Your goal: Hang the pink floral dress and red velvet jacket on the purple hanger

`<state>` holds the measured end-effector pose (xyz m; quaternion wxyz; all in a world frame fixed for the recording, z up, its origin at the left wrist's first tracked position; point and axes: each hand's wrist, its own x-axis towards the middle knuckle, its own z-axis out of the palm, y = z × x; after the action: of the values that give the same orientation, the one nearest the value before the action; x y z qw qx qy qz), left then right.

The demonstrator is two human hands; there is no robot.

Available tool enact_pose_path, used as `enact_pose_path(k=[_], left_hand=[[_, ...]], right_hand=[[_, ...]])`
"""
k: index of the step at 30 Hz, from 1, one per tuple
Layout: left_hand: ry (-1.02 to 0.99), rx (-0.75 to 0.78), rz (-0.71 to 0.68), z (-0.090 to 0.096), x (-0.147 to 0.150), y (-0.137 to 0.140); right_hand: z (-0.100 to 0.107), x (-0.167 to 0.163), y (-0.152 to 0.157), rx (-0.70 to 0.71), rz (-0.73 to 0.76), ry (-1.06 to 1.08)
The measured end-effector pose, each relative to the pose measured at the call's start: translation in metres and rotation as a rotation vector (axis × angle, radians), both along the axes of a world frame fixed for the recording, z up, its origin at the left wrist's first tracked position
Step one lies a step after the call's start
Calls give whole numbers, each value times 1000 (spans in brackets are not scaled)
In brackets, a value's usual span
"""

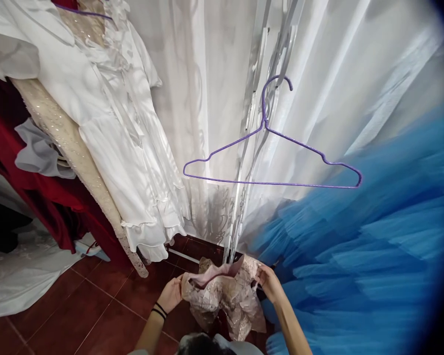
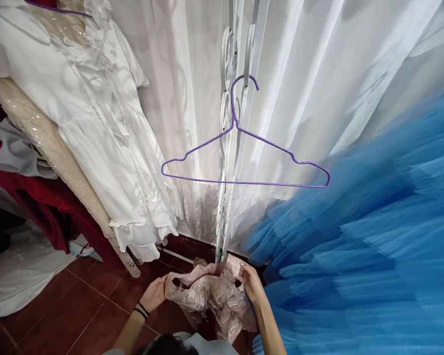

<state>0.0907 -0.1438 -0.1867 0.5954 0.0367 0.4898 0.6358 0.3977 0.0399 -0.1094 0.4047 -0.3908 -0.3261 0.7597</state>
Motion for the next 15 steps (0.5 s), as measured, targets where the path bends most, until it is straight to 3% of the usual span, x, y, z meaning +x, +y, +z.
enact_pose_path(k=[3,9,12,15], left_hand=[[6,195,110,58,-23,17],[375,621,226,225,-59,66],[554,735,373,283,-66,93],[632,822,440,318,-71,112]], right_hand=[[47,11,10,22,-27,60],[161,12,14,542,-321,56],[189,-11,7,781,-451,-42],[199,-30,-2,1076,-688,-254]])
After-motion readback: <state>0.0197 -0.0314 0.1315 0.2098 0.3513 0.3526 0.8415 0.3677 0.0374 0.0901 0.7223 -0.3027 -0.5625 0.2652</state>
